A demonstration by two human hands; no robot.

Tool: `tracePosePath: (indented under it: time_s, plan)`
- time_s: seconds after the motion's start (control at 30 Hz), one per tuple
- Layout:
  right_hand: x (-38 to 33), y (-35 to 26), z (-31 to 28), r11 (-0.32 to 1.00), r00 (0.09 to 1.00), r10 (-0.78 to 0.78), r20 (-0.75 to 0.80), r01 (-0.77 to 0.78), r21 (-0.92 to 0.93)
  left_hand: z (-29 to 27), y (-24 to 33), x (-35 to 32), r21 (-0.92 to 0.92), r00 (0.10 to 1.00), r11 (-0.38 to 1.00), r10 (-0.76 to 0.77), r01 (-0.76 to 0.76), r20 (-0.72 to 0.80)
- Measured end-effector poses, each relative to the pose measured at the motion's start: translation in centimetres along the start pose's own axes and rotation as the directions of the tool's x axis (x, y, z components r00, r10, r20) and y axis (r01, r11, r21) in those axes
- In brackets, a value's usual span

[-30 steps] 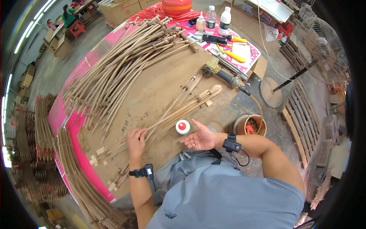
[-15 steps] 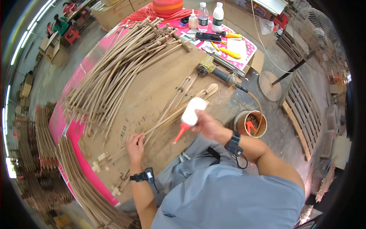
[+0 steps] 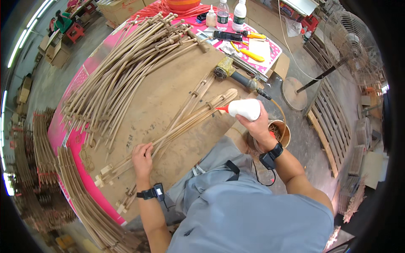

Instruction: Assembling and gluing wooden sticks into frames in a manufacturing workshop.

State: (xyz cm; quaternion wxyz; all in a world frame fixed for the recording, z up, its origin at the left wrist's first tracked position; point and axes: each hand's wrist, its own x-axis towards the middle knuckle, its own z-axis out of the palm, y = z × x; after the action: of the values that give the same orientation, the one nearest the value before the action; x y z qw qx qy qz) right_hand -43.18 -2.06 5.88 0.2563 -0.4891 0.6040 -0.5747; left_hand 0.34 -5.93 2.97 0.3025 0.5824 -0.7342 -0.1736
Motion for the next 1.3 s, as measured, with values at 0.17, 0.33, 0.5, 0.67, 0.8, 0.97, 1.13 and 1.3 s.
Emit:
tracePosePath:
  time_s: [0.17,0.33,0.5,0.67,0.8,0.97,1.13,1.3]
  plan:
    - [-0.2,-0.5,0.8,0.999,0.999,-0.026,0.035,0.027,-0.047,-0.2,0.2,0.1,0.022,1.000,1.000,0.005,-0.005,0.000]
    - [-0.3,-0.5,0.9,0.995,0.996,-0.069,0.048,0.072,-0.071,-0.3,0.7,0.3,0.054,1.000,0.998,-0.024,0.025,-0.012]
    - [-0.3,-0.3,1.2,0.991,0.996,-0.075,0.045,0.080,-0.103,-0.4,0.7,0.3,0.061,0.999,0.998,-0.034,0.035,-0.009]
    - [0.0,-0.1,1.6,0.986,0.995,-0.085,0.052,0.091,-0.136,-0.4,0.5,0.3,0.077,1.000,0.997,-0.015,0.016,-0.006]
    - [0.2,0.6,1.9,0.984,0.994,-0.105,0.045,0.110,-0.137,-0.5,1.1,0.5,0.064,0.999,0.997,-0.040,0.041,-0.010]
    - [0.4,0.6,2.0,0.983,0.993,-0.102,0.052,0.109,-0.148,-0.5,1.0,0.4,0.041,0.999,0.999,-0.035,0.036,-0.022]
    - [0.4,0.9,2.0,0.985,0.992,-0.108,0.058,0.114,-0.126,-0.5,0.9,0.4,0.025,0.999,0.999,-0.039,0.039,-0.018]
    - [0.5,0.4,2.1,0.984,0.993,-0.102,0.060,0.110,-0.142,-0.3,0.8,0.4,0.009,0.999,0.999,-0.051,0.051,-0.020]
